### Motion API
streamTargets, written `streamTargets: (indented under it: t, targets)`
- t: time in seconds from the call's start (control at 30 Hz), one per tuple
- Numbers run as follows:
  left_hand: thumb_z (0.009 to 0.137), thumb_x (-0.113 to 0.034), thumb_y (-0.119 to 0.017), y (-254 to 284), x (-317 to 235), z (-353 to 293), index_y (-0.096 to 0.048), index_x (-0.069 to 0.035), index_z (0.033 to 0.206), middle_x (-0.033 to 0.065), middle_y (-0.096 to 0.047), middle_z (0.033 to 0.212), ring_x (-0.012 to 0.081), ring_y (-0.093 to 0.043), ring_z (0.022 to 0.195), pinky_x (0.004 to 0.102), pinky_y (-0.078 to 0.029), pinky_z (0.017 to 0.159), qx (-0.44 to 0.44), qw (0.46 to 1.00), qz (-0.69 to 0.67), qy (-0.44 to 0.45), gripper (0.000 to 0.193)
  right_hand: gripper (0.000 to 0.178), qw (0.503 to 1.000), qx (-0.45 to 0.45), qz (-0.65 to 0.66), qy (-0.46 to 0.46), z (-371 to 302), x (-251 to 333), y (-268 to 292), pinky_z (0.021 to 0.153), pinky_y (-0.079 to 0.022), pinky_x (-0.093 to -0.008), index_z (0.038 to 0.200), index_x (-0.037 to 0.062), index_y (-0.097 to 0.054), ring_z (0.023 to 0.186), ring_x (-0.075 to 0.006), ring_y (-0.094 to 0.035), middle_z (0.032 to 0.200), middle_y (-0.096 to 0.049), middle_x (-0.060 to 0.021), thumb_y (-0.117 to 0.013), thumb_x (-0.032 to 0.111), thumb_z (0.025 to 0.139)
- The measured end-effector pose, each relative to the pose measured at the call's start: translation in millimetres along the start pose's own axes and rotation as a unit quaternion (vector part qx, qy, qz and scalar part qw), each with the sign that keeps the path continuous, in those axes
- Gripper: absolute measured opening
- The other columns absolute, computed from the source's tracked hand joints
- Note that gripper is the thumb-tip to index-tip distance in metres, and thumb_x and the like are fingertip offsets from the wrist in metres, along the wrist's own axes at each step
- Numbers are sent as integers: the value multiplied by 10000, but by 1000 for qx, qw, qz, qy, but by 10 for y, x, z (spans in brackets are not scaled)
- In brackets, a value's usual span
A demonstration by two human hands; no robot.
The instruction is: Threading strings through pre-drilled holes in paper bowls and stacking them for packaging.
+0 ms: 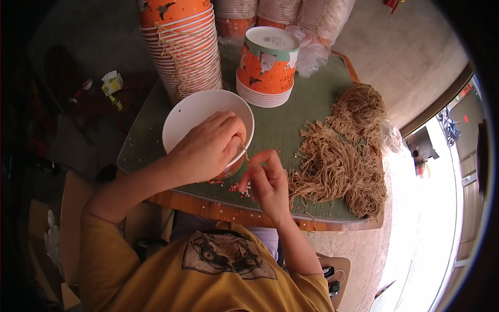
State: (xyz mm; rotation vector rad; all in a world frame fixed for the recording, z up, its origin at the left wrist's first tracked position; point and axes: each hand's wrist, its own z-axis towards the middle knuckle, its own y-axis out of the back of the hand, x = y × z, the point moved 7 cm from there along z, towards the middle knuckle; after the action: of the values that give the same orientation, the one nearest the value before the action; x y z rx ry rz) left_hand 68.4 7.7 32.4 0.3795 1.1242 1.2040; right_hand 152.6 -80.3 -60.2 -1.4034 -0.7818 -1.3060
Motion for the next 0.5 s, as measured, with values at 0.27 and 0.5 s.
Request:
streamTargets:
  t: [0.27, 0.5]
  targets:
    - [794, 37, -521, -10, -100, -11, -475, -30, 873, 116, -489, 860, 323, -503, 834, 431, -426, 742, -12, 991, 126, -47, 113, 84, 998, 18, 39, -48, -50, -133, -170, 403, -270, -176, 995, 116, -455, 424, -25, -378, 611, -593, -16, -421, 190, 1015]
    - [775, 43, -577, 168, -241, -104, -516, -23, 888, 120, -515, 839, 319, -526, 805, 420, -442, 732, -69, 975, 194, -89, 144, 93, 994, -24, 95, -51, -122, -169, -206, 404, -272, -164, 1002, 134, -474, 427, -25, -387, 601, -568, -4, -456, 226, 1009]
